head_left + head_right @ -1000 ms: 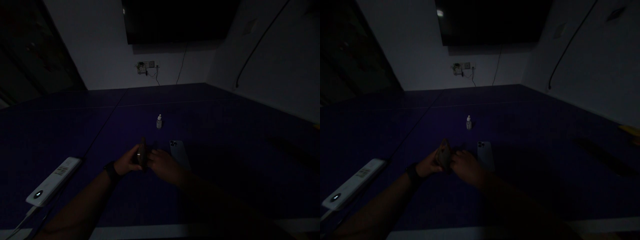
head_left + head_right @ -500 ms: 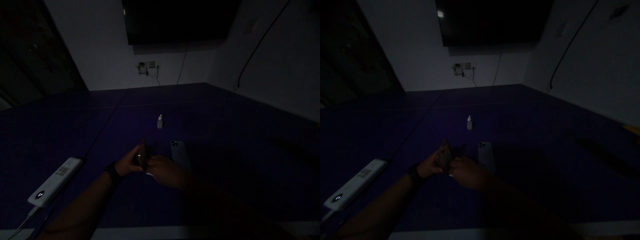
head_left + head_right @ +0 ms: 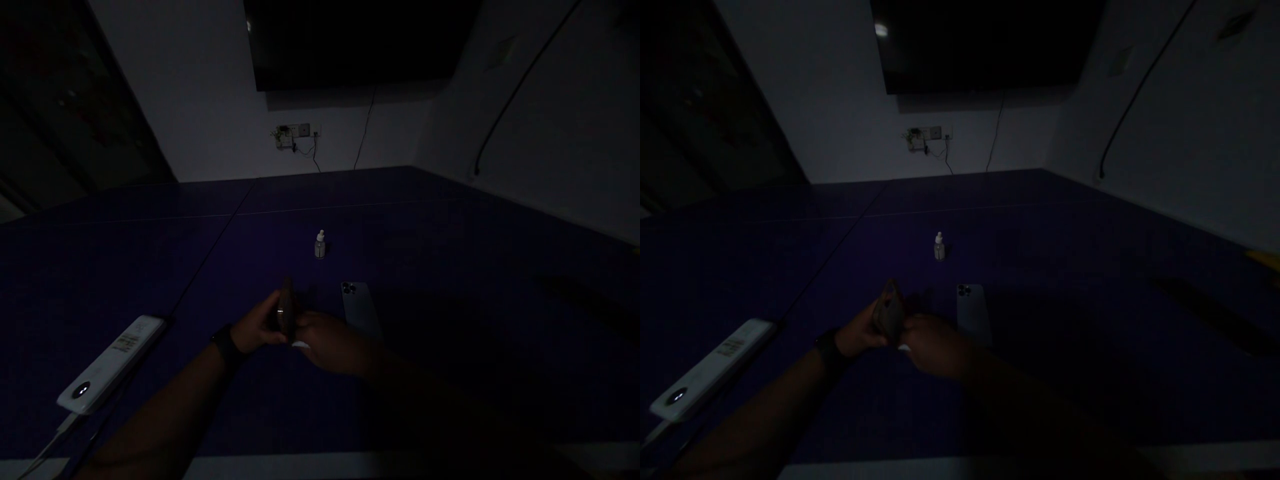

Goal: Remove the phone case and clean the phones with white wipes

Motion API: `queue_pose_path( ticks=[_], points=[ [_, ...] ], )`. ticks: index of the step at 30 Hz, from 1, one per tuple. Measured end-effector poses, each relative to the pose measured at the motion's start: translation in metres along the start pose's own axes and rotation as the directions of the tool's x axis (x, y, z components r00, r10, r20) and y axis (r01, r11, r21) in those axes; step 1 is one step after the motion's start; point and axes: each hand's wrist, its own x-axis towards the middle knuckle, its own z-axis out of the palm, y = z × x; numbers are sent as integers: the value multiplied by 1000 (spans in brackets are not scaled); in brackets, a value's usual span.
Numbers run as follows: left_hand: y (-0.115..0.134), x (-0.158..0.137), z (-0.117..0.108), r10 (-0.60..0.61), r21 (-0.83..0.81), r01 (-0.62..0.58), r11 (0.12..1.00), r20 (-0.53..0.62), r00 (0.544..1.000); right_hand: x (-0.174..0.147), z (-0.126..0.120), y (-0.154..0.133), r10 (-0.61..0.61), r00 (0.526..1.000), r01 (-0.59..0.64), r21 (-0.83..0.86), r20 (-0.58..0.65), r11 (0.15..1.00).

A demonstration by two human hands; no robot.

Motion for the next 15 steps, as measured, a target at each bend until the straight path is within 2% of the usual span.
queue_pose_path(
  ticks=[5,8,11,15],
  points=[
    [-2,0,0,-2,-3,2,1000,4,1000,2,1,-2,96,995,-79,341,-32,937],
    [-1,1,0,-7,2,6,1000,12,1000,4,-2,-2,134,991,-112,435,-21,894],
    [2,0,0,-10,19,10,1000,16,1000,4,-2,0,103,995,-96,364,2,926],
    [5,0,1,-6,43,6,999,9,1000,4,1,2,11,1000,-12,93,6,996]
  ],
)
